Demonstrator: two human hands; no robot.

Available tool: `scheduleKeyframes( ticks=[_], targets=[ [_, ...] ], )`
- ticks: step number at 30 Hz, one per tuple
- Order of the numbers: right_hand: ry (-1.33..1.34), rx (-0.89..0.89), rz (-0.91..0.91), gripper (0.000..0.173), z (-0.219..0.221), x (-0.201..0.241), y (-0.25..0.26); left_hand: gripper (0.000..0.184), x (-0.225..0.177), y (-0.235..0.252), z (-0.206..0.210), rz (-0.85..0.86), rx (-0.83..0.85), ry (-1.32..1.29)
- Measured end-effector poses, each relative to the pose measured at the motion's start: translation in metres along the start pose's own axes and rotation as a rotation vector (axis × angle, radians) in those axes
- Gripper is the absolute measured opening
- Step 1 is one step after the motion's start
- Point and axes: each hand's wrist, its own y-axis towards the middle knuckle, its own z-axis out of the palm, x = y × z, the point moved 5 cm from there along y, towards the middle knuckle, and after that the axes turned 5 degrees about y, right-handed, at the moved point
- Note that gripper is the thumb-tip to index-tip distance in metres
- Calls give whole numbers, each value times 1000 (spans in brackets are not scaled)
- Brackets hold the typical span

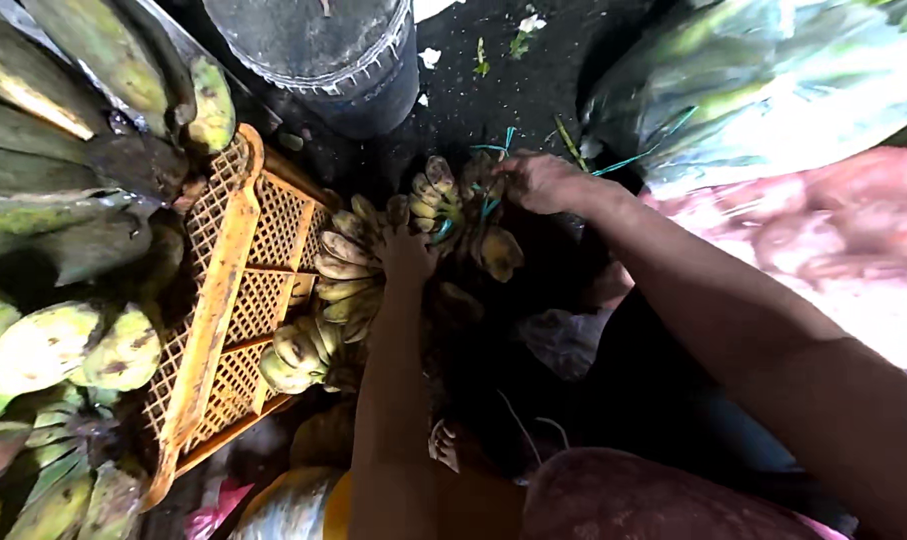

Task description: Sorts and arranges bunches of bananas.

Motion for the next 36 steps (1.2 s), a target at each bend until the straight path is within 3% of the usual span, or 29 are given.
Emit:
scheduleKeyframes(
  ticks=[2,5,9,13,17,19,23,26,31,36],
  targets=[
    [-47,89,-8,39,8,-17,2,28,6,-3,1,38,54,-63],
    [-48,172,-106,37,16,-31,5,21,30,-13,-4,112,2,-205],
    [-93,257,-32,40,9,-30,6,25,29,-21,-10,-16,-48,-209],
    [-14,206,-12,52,13,-28,19,63,-2,-13,2,-268,-37,1],
    [36,81,-247,61,47,-11,24,73,-19,0,11,-294,60,269],
    [54,3,-324,63,63,0,25,76,-25,6,3,-285,130,359],
    [-35,59,-350,76,94,-2,30,71,-25,15,7,-215,176,454],
    [-60,25,-360,67,97,-10,40,72,-18,14,-4,-160,215,451],
    [-62,-96,-358,60,91,-24,45,77,23,1,-42,-48,223,271],
    [-103,-87,-224,61,86,-29,59,75,43,17,-29,50,184,89]
  ],
)
